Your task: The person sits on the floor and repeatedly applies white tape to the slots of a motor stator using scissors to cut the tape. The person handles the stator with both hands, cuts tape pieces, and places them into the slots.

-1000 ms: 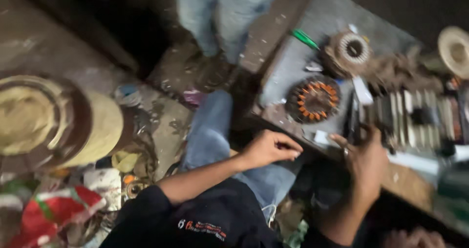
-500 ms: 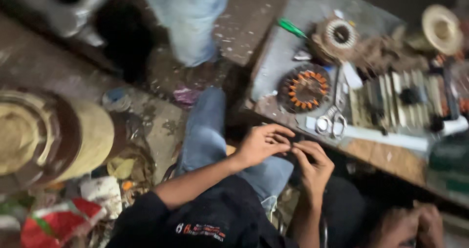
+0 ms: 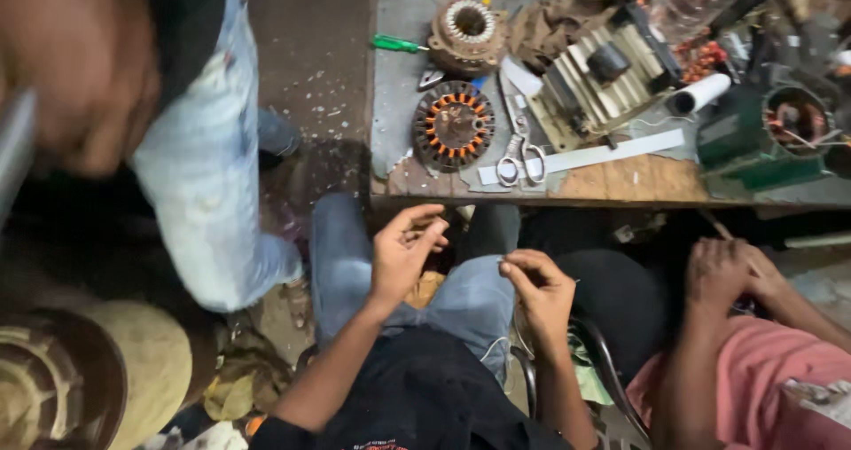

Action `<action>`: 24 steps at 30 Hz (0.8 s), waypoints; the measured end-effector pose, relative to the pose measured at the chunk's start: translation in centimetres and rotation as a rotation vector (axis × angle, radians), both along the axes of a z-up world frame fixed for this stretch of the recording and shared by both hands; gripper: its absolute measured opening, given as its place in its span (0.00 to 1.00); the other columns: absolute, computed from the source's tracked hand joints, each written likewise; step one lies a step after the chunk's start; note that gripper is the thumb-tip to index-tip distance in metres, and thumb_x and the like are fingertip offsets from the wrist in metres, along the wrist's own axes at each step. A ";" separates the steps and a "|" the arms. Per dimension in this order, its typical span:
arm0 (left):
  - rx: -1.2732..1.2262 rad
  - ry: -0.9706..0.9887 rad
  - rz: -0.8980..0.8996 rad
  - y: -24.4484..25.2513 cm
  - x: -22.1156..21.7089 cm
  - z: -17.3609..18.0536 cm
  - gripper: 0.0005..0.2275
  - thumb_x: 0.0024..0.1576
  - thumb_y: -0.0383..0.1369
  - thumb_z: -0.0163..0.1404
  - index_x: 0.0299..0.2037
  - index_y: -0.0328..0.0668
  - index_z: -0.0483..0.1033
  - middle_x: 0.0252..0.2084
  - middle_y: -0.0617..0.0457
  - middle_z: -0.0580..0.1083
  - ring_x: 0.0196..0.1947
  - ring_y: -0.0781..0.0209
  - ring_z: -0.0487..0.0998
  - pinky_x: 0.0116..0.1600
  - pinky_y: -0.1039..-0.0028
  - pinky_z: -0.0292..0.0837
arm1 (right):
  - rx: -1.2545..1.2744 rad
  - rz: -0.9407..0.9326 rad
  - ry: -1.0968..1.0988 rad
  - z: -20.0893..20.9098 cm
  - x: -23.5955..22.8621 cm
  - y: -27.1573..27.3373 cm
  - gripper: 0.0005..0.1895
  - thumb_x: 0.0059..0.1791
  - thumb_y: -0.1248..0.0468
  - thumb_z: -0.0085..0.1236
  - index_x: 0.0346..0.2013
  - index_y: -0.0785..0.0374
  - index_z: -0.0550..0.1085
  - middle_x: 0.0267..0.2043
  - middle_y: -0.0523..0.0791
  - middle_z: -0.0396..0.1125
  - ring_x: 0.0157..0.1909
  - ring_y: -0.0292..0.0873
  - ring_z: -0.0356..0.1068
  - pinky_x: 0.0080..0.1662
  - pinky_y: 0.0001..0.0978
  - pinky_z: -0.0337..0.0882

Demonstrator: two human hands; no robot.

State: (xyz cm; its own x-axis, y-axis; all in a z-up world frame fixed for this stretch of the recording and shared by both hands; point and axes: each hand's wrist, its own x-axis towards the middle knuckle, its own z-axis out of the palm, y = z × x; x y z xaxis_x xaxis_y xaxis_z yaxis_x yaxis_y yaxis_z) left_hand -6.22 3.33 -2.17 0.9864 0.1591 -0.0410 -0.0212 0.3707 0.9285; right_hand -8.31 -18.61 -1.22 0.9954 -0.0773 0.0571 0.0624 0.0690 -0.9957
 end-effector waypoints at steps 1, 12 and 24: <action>0.013 -0.001 0.024 0.0 0.1 0.3 0.12 0.61 0.26 0.55 0.54 0.36 0.77 0.42 0.53 0.79 0.35 0.69 0.80 0.40 0.79 0.79 | 0.042 0.002 0.012 -0.2 -0.6 -0.2 0.05 0.46 0.78 0.63 0.36 0.73 0.78 0.40 0.47 0.73 0.41 0.37 0.72 0.45 0.27 0.72; 0.647 -0.306 0.498 3.1 12.7 5.4 0.18 0.62 0.33 0.59 0.58 0.34 0.71 0.52 0.44 0.77 0.51 0.59 0.79 0.55 0.69 0.76 | 0.079 -0.059 0.103 -1.9 0.6 -2.1 0.06 0.47 0.76 0.63 0.39 0.71 0.78 0.38 0.46 0.75 0.39 0.37 0.73 0.44 0.27 0.73; 0.162 0.006 -0.111 3.8 17.5 3.4 0.21 0.53 0.26 0.63 0.57 0.30 0.76 0.47 0.47 0.80 0.44 0.65 0.80 0.51 0.75 0.77 | -0.153 -0.005 -0.029 -1.0 6.7 -1.6 0.07 0.47 0.79 0.62 0.38 0.72 0.78 0.42 0.48 0.74 0.45 0.39 0.74 0.49 0.28 0.74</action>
